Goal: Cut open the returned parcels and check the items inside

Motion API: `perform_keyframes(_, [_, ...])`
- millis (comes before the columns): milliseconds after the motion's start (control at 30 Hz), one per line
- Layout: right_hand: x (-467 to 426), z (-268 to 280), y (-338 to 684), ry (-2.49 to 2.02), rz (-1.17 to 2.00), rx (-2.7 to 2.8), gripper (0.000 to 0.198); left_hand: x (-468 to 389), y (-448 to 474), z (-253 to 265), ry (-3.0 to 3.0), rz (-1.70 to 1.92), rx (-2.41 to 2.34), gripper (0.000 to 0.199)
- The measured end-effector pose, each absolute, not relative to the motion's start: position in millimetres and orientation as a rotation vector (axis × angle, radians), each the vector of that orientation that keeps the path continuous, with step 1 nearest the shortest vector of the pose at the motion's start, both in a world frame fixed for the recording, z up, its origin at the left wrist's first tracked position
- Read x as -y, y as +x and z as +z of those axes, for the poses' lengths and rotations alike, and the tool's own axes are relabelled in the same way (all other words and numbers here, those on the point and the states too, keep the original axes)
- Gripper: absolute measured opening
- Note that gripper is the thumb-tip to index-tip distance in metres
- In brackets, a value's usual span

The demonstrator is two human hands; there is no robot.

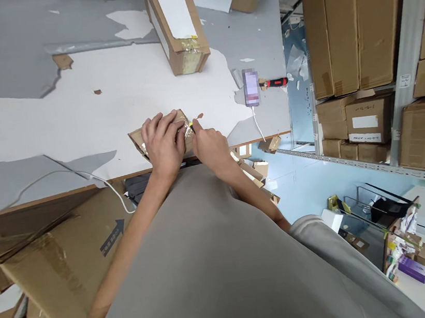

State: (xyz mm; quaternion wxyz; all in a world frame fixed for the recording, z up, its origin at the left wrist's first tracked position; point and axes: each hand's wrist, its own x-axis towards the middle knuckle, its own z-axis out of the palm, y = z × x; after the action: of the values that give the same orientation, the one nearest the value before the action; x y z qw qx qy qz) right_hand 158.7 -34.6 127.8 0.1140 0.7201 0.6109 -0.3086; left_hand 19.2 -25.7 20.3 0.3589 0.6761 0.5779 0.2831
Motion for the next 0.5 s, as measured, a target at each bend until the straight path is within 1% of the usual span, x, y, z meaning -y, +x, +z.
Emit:
perform_keyframes(100, [40.4,130.2,159.2,2.095,-0.874,-1.749,0.054,27.4,21.9,22.3,1.746,0.730,-1.516,0.059])
perform_keyframes(233, [55.0,135.9,164.4,2.049,-0.864,-1.678,0.048,28.7,25.4,26.0,1.752,0.657,-1.504,0.075])
perform_keyframes(400, [70.6,137.4,170.8,2.000,-0.894,-1.630,0.046,25.8,25.2,28.9,1.794,0.558,-1.502,0.094])
perform_keyframes(467, [74.0,138.2,172.0,1.997,-0.918,-1.637,0.046,24.7,23.8,27.7,1.798,0.565,-1.515,0.095])
perform_keyframes(500, [75.6,139.8,172.8,1.996,-0.925,-1.644,0.046,24.5,22.8,26.7,1.797,0.585,-1.521,0.092])
